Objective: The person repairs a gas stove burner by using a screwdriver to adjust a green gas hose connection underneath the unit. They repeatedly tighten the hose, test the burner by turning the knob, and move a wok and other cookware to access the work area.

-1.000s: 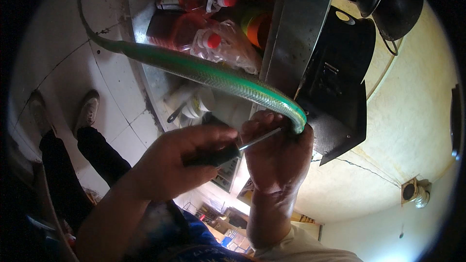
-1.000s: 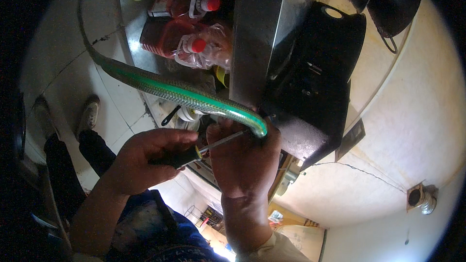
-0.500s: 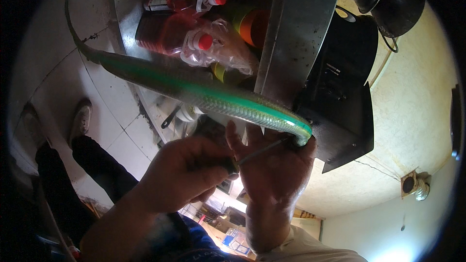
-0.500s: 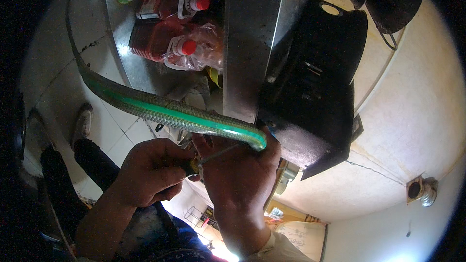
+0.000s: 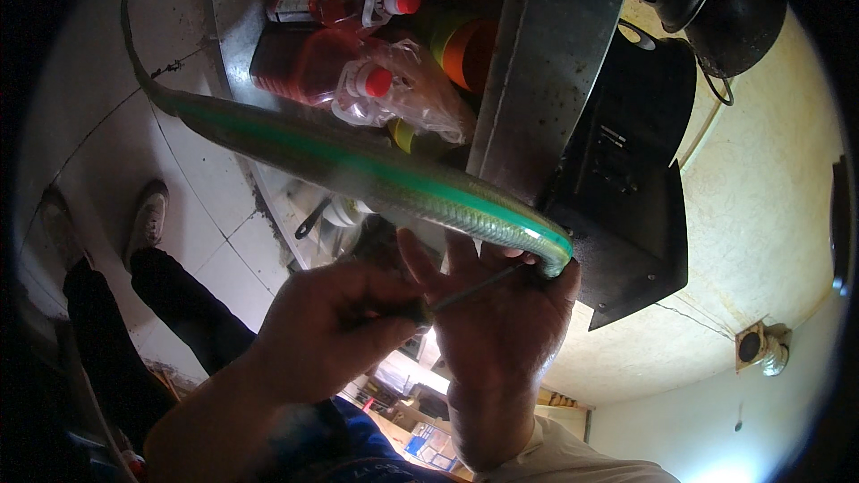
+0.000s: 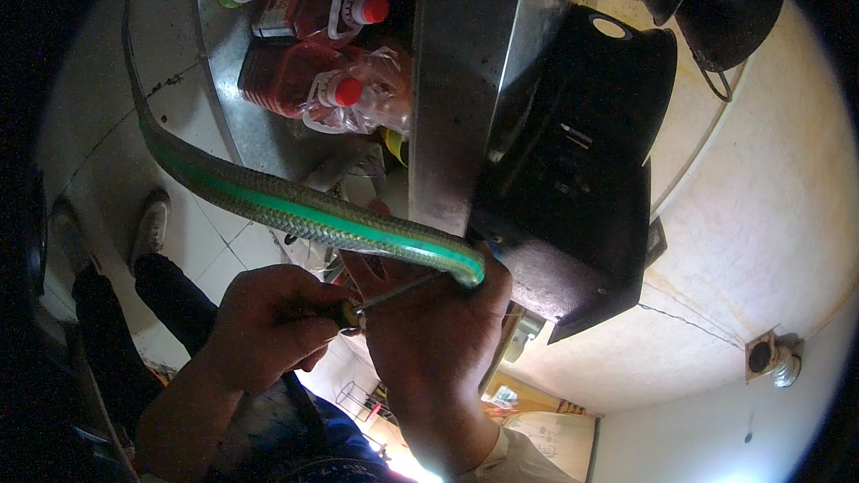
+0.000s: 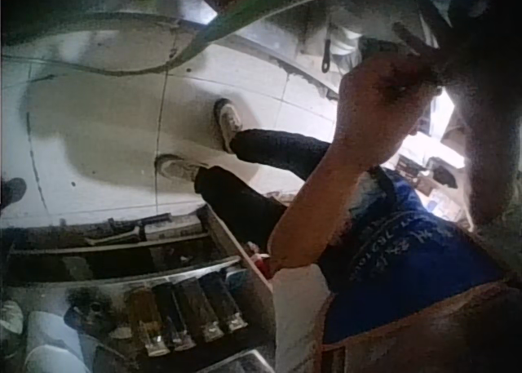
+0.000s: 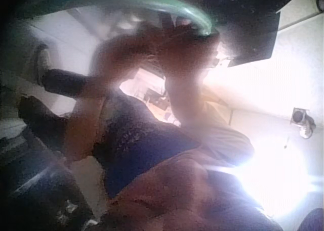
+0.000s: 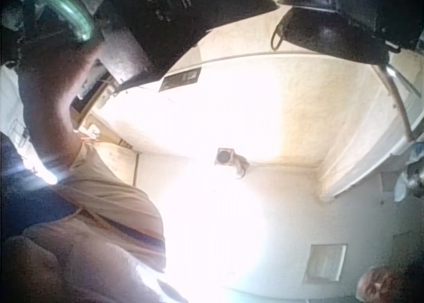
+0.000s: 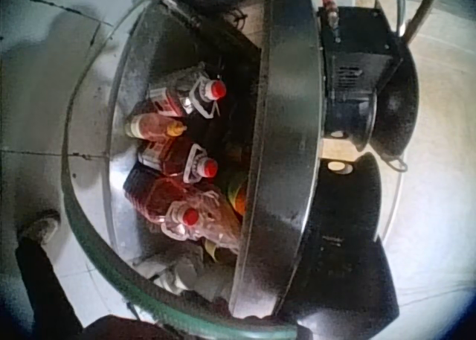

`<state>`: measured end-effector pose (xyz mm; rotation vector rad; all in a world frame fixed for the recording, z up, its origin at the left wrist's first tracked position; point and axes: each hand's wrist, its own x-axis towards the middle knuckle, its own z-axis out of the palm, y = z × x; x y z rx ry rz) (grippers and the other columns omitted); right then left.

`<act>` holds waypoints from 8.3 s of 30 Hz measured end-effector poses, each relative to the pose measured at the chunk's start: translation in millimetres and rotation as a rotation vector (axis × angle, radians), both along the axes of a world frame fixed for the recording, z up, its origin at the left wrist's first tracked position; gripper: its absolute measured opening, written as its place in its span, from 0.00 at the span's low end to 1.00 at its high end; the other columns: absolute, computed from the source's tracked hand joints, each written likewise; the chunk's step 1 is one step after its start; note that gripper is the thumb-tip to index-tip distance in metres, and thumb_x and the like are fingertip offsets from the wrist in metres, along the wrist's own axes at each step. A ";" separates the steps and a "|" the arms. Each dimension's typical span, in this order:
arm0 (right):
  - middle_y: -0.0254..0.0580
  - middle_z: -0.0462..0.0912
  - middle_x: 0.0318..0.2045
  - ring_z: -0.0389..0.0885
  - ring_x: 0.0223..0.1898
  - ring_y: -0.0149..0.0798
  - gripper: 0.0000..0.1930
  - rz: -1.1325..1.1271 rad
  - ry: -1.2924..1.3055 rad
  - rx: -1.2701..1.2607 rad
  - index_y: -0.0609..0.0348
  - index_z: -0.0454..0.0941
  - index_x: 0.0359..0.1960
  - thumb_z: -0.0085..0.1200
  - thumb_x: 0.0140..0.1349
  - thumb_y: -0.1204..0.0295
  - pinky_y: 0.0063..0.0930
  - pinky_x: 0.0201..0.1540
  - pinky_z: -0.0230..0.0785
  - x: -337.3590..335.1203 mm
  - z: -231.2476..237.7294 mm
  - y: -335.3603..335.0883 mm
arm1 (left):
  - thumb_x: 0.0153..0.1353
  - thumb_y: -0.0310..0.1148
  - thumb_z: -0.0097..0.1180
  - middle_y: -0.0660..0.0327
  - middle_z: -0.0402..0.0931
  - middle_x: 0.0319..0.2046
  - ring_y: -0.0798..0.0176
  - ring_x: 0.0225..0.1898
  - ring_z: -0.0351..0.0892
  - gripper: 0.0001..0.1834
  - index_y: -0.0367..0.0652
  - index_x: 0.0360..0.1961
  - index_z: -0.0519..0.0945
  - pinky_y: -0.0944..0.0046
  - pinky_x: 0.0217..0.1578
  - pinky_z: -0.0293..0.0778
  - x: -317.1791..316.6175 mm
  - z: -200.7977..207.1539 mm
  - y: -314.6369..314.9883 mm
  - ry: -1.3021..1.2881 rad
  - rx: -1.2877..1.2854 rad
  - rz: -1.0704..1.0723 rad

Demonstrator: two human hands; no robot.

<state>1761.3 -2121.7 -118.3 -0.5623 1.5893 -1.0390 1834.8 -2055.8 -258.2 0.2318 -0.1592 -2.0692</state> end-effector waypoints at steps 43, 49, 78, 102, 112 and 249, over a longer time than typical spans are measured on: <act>0.49 0.81 0.53 0.71 0.63 0.50 0.26 0.025 -0.224 -0.031 0.53 0.82 0.47 0.46 0.66 0.45 0.55 0.72 0.46 -9.1 -2.3 5.4 | 0.63 0.23 0.56 0.55 0.80 0.24 0.71 0.20 0.77 0.20 0.31 0.56 0.76 0.67 0.21 0.74 21.0 -1.6 -5.6 -0.116 -0.136 -0.013; 0.43 0.83 0.51 0.73 0.62 0.48 0.24 0.015 -0.177 -0.056 0.50 0.83 0.46 0.45 0.67 0.46 0.56 0.72 0.46 -8.3 -1.9 5.6 | 0.62 0.24 0.58 0.53 0.82 0.26 0.68 0.23 0.81 0.19 0.34 0.54 0.78 0.66 0.24 0.78 18.7 1.6 -4.6 -0.350 -0.280 0.175; 0.54 0.77 0.52 0.73 0.58 0.48 0.21 -0.110 -0.293 -0.129 0.61 0.71 0.54 0.41 0.74 0.54 0.51 0.67 0.58 -15.0 -1.9 6.0 | 0.60 0.26 0.62 0.49 0.82 0.38 0.53 0.37 0.86 0.15 0.36 0.48 0.76 0.58 0.41 0.83 48.3 48.4 -5.5 -1.303 -0.448 0.162; 0.52 0.85 0.33 0.84 0.36 0.55 0.13 0.318 0.721 -0.087 0.59 0.82 0.37 0.48 0.67 0.64 0.49 0.40 0.76 0.9 -21.4 -2.2 | 0.67 0.29 0.57 0.56 0.79 0.30 0.64 0.28 0.79 0.09 0.37 0.44 0.72 0.64 0.28 0.77 14.1 251.6 -125.2 -1.330 0.077 0.014; 0.53 0.85 0.34 0.85 0.37 0.52 0.10 0.624 0.940 0.023 0.53 0.85 0.35 0.53 0.59 0.65 0.48 0.38 0.76 -39.9 -14.7 -46.7 | 0.67 0.27 0.55 0.55 0.81 0.28 0.62 0.29 0.81 0.05 0.38 0.39 0.72 0.64 0.29 0.77 -16.7 247.4 -191.6 -1.098 -0.038 -0.275; 0.67 0.82 0.37 0.80 0.42 0.68 0.12 -0.256 1.553 0.095 0.64 0.71 0.43 0.46 0.64 0.69 0.56 0.46 0.71 45.2 296.1 -248.2 | 0.61 0.44 0.56 0.46 0.82 0.29 0.41 0.27 0.81 0.20 0.34 0.38 0.79 0.48 0.33 0.77 756.5 106.8 -159.1 -2.253 -0.438 0.012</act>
